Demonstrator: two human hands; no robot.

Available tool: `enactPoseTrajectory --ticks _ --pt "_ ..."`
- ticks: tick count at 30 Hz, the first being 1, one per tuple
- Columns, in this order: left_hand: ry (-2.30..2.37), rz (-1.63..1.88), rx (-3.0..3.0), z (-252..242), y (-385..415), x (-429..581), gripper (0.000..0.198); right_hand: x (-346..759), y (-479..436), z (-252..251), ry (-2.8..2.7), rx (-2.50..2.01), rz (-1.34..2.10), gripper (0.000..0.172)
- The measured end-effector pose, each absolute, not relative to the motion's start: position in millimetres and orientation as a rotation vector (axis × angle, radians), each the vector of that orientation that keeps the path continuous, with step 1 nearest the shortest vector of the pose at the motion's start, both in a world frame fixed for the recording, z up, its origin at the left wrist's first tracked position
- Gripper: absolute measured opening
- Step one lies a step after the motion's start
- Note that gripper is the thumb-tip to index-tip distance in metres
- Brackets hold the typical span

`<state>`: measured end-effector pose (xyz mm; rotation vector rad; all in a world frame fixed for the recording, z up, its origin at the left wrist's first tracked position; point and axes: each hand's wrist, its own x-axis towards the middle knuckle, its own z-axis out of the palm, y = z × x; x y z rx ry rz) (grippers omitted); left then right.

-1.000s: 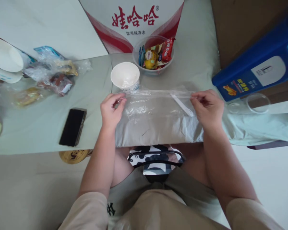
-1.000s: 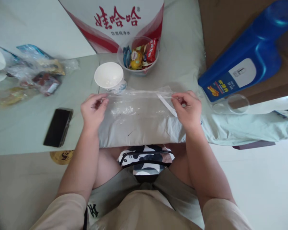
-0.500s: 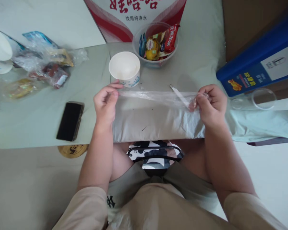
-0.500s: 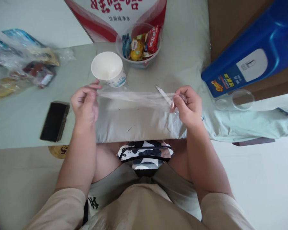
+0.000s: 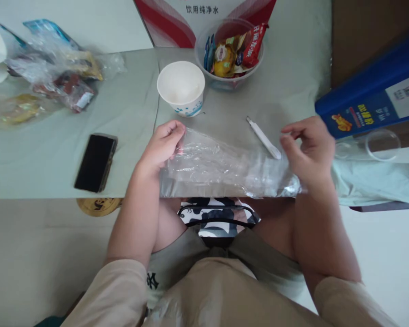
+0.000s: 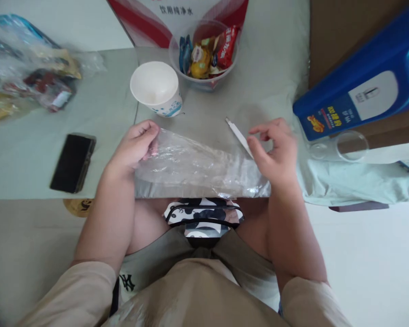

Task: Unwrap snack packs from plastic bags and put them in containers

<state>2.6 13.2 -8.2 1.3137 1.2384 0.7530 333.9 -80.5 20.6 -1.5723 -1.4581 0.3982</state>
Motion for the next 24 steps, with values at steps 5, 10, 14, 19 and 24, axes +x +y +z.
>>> enactPoseTrajectory --ticks 5,10,14,19,24 --pt "1.154 0.472 1.314 2.1 5.5 17.4 0.024 325.2 -74.8 9.3 -1.555 -1.337 0.974 0.03" --pt "1.108 0.482 1.313 -2.6 8.0 27.9 0.025 298.7 -77.2 5.4 -2.072 -1.238 1.109 0.049" --pt "1.179 0.719 1.27 -16.7 19.8 20.8 0.03 288.3 -90.3 9.8 -2.19 -1.225 0.731 0.018" --pt "1.343 0.806 1.204 -21.2 27.6 6.2 0.034 287.6 -96.5 8.9 -2.404 -1.129 0.721 0.025" --pt "1.42 0.775 1.217 -15.4 25.4 0.5 0.033 300.4 -96.2 19.7 -2.451 -1.247 1.155 0.03"
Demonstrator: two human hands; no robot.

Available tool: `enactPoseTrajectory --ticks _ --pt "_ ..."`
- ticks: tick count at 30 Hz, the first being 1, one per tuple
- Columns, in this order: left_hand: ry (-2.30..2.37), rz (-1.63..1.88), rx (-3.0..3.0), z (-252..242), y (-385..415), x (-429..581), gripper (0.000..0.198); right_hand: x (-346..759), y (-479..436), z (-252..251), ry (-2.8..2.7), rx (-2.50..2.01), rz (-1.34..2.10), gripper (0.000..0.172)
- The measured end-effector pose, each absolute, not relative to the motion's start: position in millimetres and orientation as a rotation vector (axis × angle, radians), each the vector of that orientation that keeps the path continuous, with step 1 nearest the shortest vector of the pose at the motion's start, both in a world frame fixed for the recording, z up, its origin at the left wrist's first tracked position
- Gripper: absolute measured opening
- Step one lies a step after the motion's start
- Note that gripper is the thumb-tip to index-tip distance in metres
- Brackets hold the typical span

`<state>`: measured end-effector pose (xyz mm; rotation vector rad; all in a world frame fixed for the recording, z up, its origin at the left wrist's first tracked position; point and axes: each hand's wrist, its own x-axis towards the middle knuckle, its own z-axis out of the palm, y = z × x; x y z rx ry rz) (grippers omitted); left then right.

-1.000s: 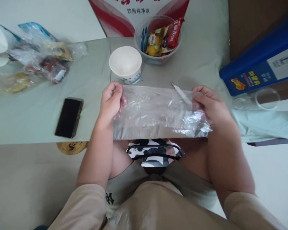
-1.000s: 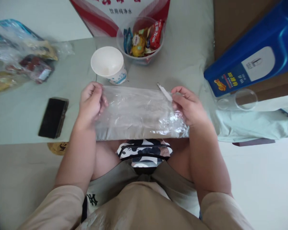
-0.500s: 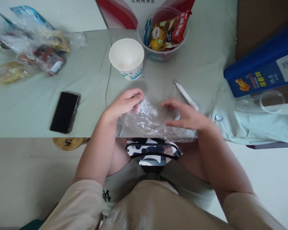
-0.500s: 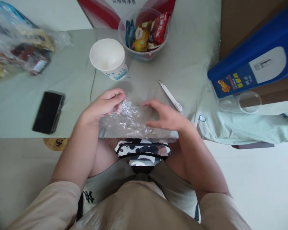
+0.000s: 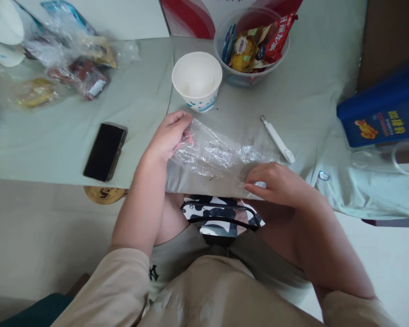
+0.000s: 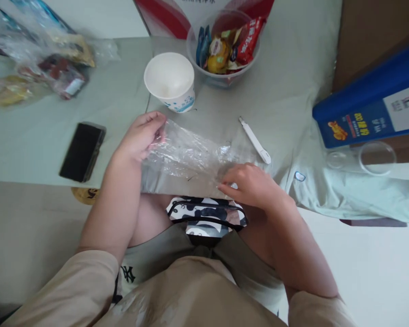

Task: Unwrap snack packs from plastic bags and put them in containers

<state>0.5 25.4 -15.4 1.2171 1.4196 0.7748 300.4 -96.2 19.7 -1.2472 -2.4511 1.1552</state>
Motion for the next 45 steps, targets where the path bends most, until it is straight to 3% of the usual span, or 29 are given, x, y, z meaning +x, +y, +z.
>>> enactPoseTrajectory --ticks 4,6,8,11,12,14,16,19,20,25,29,35,39,45 --pt "1.339 0.752 1.296 -5.1 16.1 4.0 0.033 312.7 -93.0 33.4 -2.161 -1.094 1.701 0.027" --pt "1.271 0.667 1.282 3.0 9.4 10.0 0.03 311.4 -89.6 31.2 -1.891 -1.13 1.645 0.03" --pt "1.159 0.564 1.218 11.3 3.0 18.2 0.028 303.8 -84.5 20.8 -1.678 -1.237 1.347 0.032" --pt "0.996 0.464 1.109 21.0 -3.9 31.2 0.029 286.4 -73.9 0.9 -1.711 -1.259 1.192 0.063" --pt "0.96 0.443 1.082 23.1 -5.3 34.7 0.03 280.9 -70.2 -3.6 -1.768 -1.224 1.273 0.075" --pt "0.924 0.412 1.045 25.6 -7.0 39.8 0.031 272.4 -63.5 -6.4 -1.855 -1.154 1.497 0.082" --pt "0.917 0.391 1.023 25.7 -7.7 42.0 0.031 267.2 -58.6 -2.0 -1.953 -1.113 1.72 0.066" --pt "0.903 0.393 0.985 22.5 -7.3 41.1 0.031 263.1 -55.4 8.7 -2.052 -1.081 1.948 0.028" --pt "0.892 0.403 0.968 20.9 -6.7 40.2 0.03 262.2 -55.3 11.2 -2.041 -1.05 1.996 0.025" --pt "0.836 0.498 0.857 15.1 -0.4 35.3 0.032 262.7 -60.2 14.6 -1.75 -0.805 2.062 0.041" --pt "0.825 0.523 0.768 16.1 -1.9 39.2 0.059 267.1 -69.5 17.0 -1.558 -0.703 2.06 0.045" --pt "0.759 0.58 0.609 12.7 -15.3 59.6 0.083 259.8 -74.7 6.4 -1.238 -1.115 1.594 0.041" --pt "0.679 0.627 0.69 -0.7 -16.0 66.6 0.07 254.6 -68.7 -9.4 -1.08 -1.404 1.245 0.035" --pt "0.893 0.554 0.824 -12.2 -13.4 72.0 0.035 259.6 -65.9 -24.3 -1.067 -1.392 1.166 0.027"
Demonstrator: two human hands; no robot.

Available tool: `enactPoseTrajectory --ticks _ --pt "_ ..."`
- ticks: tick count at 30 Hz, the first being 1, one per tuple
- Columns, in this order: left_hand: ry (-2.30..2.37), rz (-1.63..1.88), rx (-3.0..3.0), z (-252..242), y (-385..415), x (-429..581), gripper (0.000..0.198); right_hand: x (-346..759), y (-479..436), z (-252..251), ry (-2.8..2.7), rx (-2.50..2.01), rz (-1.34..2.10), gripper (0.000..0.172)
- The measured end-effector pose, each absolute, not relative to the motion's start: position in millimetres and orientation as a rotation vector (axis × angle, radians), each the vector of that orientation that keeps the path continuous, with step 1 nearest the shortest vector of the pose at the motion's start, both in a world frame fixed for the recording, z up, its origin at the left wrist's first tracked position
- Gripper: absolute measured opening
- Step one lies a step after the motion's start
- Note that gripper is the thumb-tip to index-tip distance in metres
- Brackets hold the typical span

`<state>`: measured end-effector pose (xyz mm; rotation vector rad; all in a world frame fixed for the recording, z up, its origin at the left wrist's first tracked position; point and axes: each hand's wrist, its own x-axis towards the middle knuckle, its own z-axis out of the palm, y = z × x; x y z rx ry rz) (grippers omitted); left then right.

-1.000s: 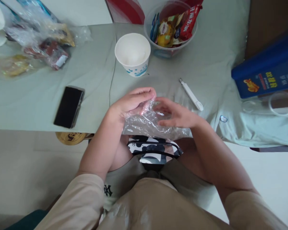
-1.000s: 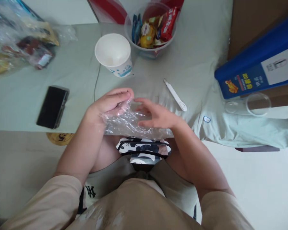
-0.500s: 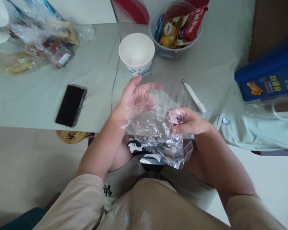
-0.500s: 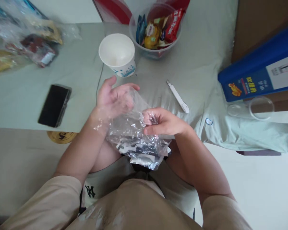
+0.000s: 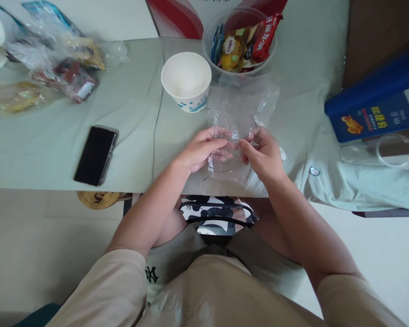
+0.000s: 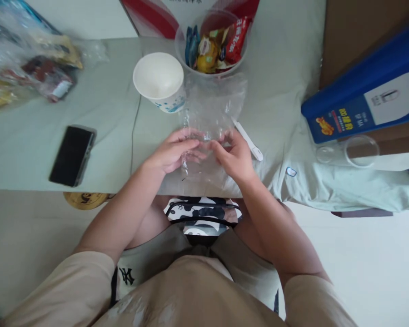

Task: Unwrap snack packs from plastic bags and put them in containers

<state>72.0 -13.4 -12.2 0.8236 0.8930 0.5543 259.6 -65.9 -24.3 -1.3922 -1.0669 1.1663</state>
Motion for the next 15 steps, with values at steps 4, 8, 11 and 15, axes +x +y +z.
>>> enactPoseTrajectory --ticks 4,8,11,15 --pt "1.068 0.565 0.917 -8.9 -9.4 70.5 0.018 266.0 -64.7 -27.8 -1.127 -1.347 1.191 0.015" --pt "1.052 0.546 0.952 -6.0 -7.0 64.3 0.026 269.6 -63.9 -26.9 -1.114 -1.366 1.142 0.023" --pt "0.969 0.515 0.914 -2.8 -6.8 61.1 0.045 268.6 -65.8 -21.3 -1.133 -1.306 1.151 0.032" --pt "0.872 0.419 0.923 4.2 -6.9 60.5 0.06 265.3 -69.2 -14.4 -1.176 -1.178 1.218 0.03"
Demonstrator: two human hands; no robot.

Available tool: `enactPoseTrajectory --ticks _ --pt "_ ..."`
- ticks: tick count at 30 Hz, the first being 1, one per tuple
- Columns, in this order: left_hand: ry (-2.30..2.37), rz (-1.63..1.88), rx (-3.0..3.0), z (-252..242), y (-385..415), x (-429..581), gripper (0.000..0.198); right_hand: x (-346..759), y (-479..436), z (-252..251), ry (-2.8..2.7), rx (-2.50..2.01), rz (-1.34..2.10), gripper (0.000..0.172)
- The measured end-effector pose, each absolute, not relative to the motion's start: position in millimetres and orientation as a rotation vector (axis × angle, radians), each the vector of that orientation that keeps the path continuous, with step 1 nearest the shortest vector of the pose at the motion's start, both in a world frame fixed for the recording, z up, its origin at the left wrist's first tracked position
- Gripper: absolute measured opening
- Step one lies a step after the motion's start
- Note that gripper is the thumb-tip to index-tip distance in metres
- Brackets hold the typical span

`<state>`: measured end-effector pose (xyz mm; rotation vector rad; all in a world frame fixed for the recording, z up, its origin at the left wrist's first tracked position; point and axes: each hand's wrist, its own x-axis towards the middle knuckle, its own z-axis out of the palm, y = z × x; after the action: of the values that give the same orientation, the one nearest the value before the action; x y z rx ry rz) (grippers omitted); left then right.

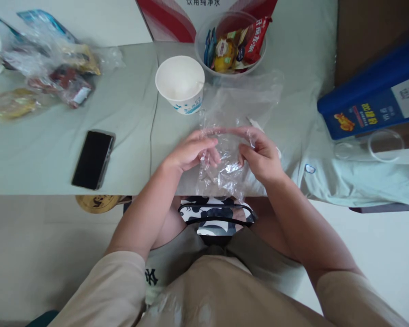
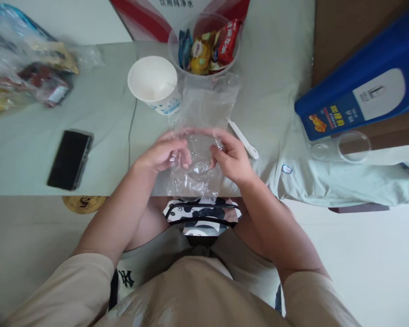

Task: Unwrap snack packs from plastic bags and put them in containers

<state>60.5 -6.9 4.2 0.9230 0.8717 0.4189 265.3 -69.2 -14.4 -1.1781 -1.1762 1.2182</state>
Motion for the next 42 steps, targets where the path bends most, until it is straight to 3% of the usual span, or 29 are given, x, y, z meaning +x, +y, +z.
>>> enactPoseTrajectory --ticks 3,7,10,18,22,28,35,38,42 --pt "0.881 0.406 0.967 6.9 -6.9 60.6 0.059 264.4 -68.9 -16.8 -1.104 -1.128 1.237 0.025" --pt "0.849 0.559 0.916 2.0 -6.4 59.8 0.049 265.3 -66.8 -23.4 -0.96 -1.091 1.203 0.002" --pt "0.804 0.624 0.839 -4.4 -6.9 58.8 0.059 266.6 -67.4 -21.6 -0.991 -1.121 1.128 0.014" --pt "0.687 0.469 0.88 -4.8 -11.0 49.2 0.125 269.7 -69.1 -9.8 -1.127 -1.272 0.959 0.011" --pt "0.665 0.417 0.904 -2.6 -9.7 45.7 0.129 270.1 -67.3 -11.7 -1.084 -1.262 0.984 0.007" --pt "0.786 0.446 0.751 -8.4 -10.1 54.9 0.118 267.1 -67.8 -16.3 -1.084 -1.235 1.012 0.009" --pt "0.714 0.386 0.93 -2.6 -17.8 52.8 0.14 271.7 -65.7 -16.1 -1.052 -1.275 0.973 0.01" --pt "0.669 0.418 0.922 -1.6 -18.6 51.9 0.13 274.0 -63.8 -16.6 -1.019 -1.251 0.999 0.015" --pt "0.769 0.589 0.88 0.2 -16.8 57.4 0.08 274.2 -63.7 -17.4 -1.031 -1.271 1.066 0.02"
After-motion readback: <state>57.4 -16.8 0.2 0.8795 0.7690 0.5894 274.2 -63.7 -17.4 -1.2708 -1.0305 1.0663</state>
